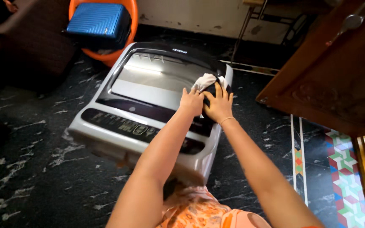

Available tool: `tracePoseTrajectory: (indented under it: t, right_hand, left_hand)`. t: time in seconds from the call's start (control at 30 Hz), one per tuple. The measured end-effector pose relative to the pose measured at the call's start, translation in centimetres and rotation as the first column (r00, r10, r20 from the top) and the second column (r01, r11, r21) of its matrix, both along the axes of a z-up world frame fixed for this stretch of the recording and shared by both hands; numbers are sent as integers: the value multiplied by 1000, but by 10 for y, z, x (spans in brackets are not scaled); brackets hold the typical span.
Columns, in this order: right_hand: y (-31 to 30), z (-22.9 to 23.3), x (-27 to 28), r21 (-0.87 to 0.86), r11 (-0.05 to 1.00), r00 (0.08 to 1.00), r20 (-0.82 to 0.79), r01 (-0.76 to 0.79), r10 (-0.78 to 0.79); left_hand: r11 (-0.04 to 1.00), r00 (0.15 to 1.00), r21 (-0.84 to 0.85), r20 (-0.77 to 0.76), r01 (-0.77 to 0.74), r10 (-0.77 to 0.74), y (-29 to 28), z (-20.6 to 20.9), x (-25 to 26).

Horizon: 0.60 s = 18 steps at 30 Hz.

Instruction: The person cleans a washing machine by wiping down its exterior body, lid, and top panel with cloths while turning the machine by hand.

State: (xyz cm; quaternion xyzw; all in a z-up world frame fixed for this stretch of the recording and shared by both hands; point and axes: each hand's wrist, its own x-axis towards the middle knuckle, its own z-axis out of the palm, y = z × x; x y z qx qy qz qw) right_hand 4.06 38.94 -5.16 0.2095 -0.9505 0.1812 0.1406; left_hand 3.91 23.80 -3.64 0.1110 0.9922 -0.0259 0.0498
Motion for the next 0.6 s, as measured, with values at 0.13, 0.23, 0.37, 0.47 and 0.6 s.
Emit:
tracePoseTrajectory:
  t: [0.13,0.23,0.37,0.47,0.6]
  right_hand:
    - [-12,4,55,80,996,999,11,29,-30]
    - [-23,7,88,146,988,982,175,42,-68]
    - [-28,10,106,153,988,912,408,-26,-39]
    - [-32,27,114,208,940,909,378,-269,176]
    - [-83,69,160,157,988,899,432,9,-77]
  left_hand:
    - [995,998,104,53,11,-17,-23,25,58]
    - [983,980,180,200,-42,5,-46,41,97]
    - [975,970,218,241,-31,-23,-71,46,132]
    - [949,960,312,277,-42,-49,-98,47,153]
    - [942,997,335,70,19,-45,-147,46,192]
